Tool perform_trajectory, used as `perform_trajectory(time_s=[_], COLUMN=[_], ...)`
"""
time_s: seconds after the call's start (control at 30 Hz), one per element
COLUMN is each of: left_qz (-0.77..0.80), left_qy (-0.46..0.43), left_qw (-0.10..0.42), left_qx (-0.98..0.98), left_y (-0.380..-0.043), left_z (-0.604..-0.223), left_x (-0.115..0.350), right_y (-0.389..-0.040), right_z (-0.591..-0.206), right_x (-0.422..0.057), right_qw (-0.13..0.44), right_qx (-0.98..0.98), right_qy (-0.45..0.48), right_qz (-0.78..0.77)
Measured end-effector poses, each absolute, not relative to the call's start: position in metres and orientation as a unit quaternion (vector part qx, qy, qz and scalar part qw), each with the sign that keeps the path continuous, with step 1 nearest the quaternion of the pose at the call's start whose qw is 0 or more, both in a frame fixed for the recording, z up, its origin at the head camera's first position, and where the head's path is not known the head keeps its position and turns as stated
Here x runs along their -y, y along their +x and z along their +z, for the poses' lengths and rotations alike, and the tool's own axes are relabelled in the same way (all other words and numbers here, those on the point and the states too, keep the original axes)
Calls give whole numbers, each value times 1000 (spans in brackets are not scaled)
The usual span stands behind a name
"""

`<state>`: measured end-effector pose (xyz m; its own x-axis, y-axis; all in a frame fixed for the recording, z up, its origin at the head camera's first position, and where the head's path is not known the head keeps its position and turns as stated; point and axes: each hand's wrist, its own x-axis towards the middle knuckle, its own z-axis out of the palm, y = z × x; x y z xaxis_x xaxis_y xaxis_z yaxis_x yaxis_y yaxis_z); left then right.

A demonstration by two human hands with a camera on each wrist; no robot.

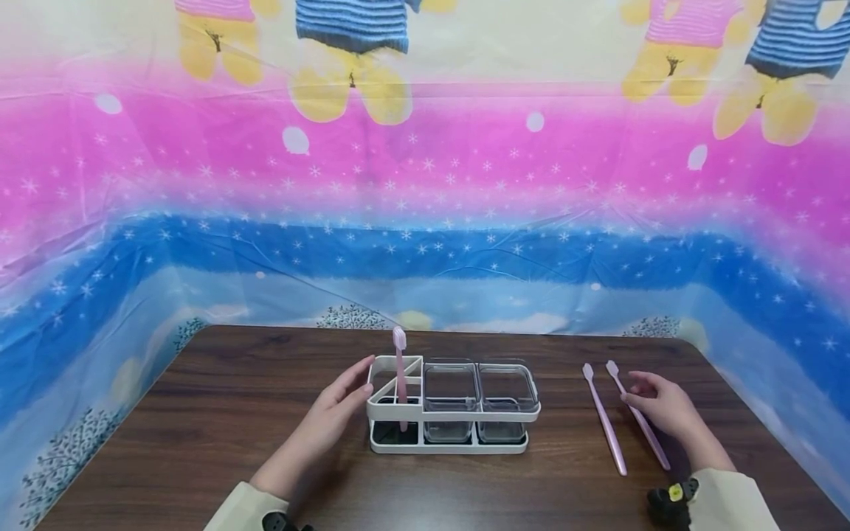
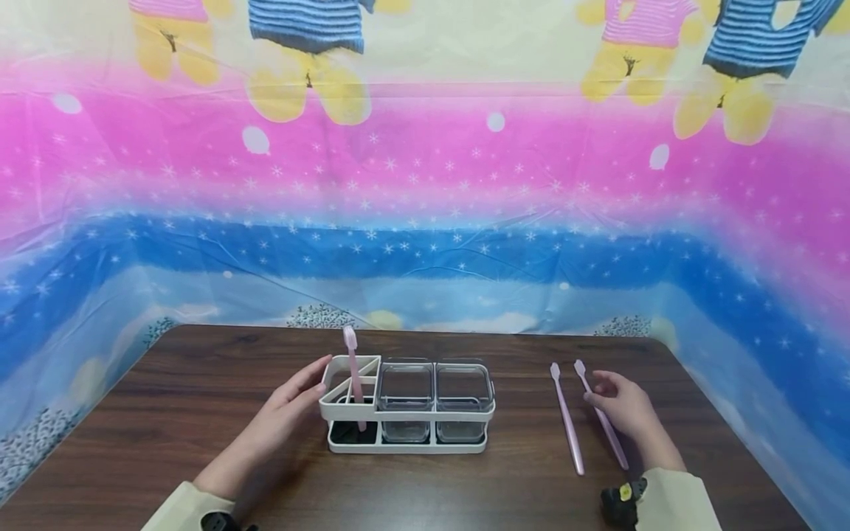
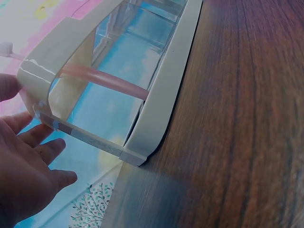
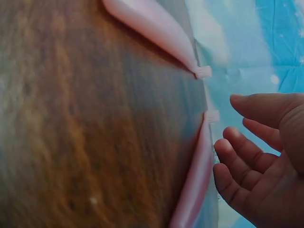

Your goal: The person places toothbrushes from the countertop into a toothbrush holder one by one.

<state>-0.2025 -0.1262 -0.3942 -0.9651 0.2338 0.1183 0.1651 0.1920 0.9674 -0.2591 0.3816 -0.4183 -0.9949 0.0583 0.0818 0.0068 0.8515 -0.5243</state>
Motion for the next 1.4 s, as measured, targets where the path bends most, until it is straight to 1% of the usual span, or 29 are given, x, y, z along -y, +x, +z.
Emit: perform_trajectory(time_s=[0.13, 0.37, 0.57, 0.93, 1.4], left_qz=[624, 624, 622, 621, 622], left_qy=[127, 120, 124, 127, 128], left_qw=[29, 30, 27, 26, 24], left_qx=[-771, -771, -773, -773, -772], left_y=[-202, -201, -202, -202, -202], left_z=[-394, -394, -395, -396, -395], left_x=[126, 125, 126, 127, 126], right_y=[-262, -262, -265, -270, -269], right_z=[-421, -424, -425, -422, -415], right_x=[-381, -382, -383, -380, -375], right_qw=[23, 2, -5, -11, -21], right_qx=[962, 962, 963, 977, 979], right_qy=[-27, -48, -59, -38, -31], right_qz=[269, 269, 263, 208, 201])
